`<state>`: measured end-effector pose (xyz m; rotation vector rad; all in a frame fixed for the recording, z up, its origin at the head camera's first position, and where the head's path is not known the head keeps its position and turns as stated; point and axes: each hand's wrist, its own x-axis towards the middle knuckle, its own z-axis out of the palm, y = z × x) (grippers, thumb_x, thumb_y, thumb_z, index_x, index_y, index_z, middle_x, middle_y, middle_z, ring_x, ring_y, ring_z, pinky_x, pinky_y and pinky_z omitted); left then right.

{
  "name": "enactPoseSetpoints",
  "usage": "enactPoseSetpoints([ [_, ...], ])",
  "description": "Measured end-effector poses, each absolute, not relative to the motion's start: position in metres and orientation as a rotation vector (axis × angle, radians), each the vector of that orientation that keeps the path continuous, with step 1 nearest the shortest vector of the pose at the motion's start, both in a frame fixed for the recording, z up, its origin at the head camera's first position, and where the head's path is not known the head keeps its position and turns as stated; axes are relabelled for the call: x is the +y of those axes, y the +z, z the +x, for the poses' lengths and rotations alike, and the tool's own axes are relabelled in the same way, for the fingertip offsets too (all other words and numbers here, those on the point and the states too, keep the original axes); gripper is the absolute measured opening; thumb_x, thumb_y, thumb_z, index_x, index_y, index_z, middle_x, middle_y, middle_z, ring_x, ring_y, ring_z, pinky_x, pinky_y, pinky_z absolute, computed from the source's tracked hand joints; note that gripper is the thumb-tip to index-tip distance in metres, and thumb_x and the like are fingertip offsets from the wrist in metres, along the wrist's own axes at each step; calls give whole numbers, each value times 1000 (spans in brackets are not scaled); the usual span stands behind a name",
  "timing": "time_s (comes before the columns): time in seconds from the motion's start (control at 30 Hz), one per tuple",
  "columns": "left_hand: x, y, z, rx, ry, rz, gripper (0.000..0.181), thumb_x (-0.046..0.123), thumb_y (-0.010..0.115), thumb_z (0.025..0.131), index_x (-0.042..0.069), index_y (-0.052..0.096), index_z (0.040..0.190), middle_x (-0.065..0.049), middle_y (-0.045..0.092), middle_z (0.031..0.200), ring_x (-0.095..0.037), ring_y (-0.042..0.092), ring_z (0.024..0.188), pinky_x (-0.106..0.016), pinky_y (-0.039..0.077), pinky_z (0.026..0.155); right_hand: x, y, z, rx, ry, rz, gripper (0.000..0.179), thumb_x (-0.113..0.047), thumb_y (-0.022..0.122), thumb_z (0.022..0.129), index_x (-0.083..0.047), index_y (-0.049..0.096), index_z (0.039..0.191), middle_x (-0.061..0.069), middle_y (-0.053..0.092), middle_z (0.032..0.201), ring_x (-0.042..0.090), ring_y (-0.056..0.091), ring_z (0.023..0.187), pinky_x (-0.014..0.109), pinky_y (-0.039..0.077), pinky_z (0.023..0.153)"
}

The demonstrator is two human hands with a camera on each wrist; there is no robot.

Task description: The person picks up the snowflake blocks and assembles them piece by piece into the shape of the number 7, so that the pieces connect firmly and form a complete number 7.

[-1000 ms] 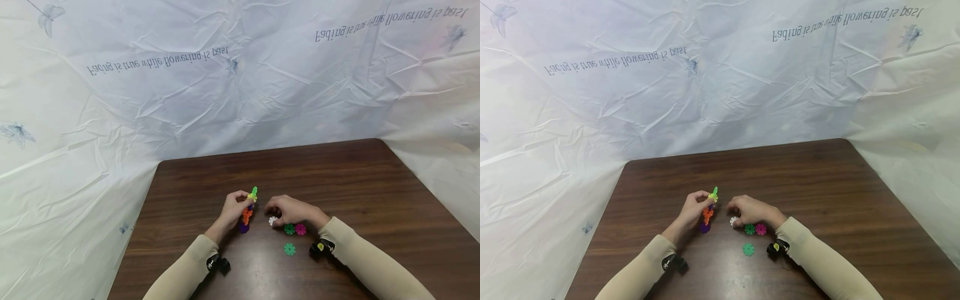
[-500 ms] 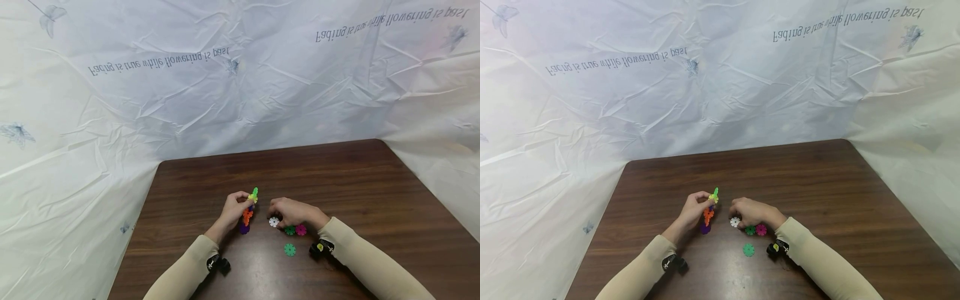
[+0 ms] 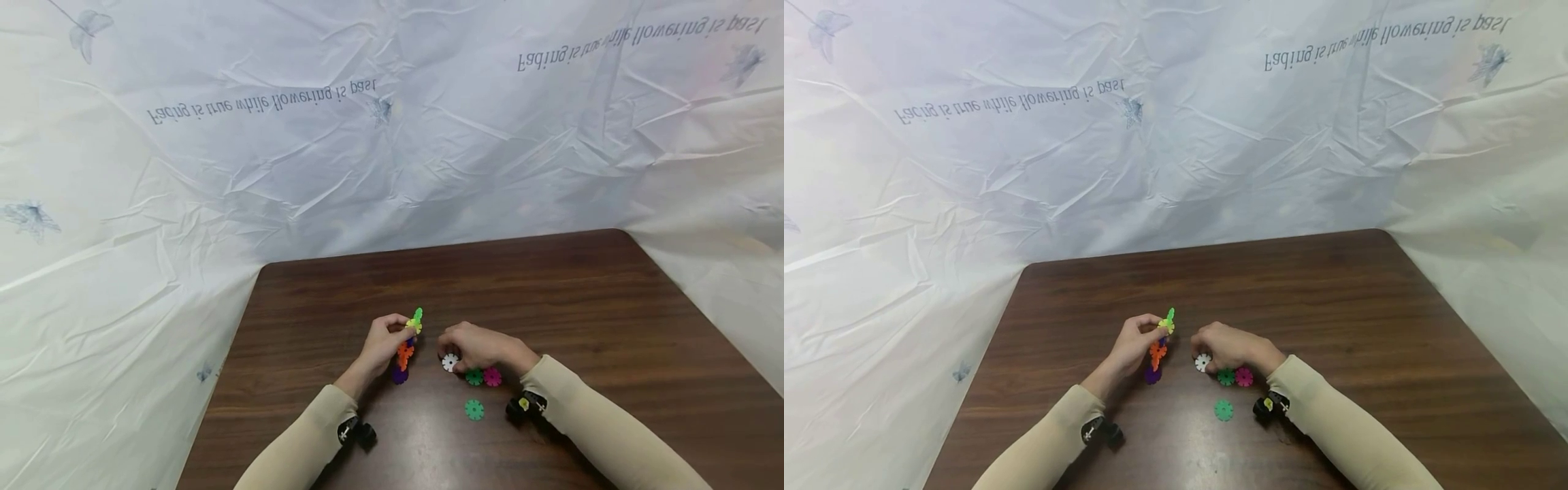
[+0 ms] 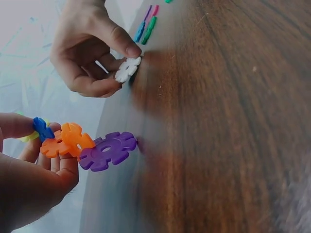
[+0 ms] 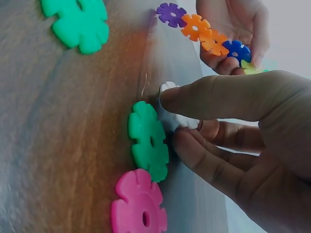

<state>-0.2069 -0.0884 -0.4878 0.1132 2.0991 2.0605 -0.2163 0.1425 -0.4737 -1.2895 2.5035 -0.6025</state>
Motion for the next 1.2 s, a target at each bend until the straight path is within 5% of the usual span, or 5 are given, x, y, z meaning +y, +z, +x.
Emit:
enactPoseSetpoints([
  [0.5,-88,-483,-209,2094,2043,121,18,1,67,88,-10,65,102,-12,69,88,-22,68,79,-30,57,70,152,-468,-231,2491,-846,-1370,20,-6,66,91,-13,75,106,-4,71,99,0,59,79,21,52,67],
  [1.2,-88,-470,-197,2087,2017,127,16,-3,65,88,-13,64,100,-8,68,83,-16,66,74,-29,57,69,145,-447,-241,2670,-1215,-1155,11,-13,68,92,-17,69,102,-6,67,87,5,63,76,24,55,69],
])
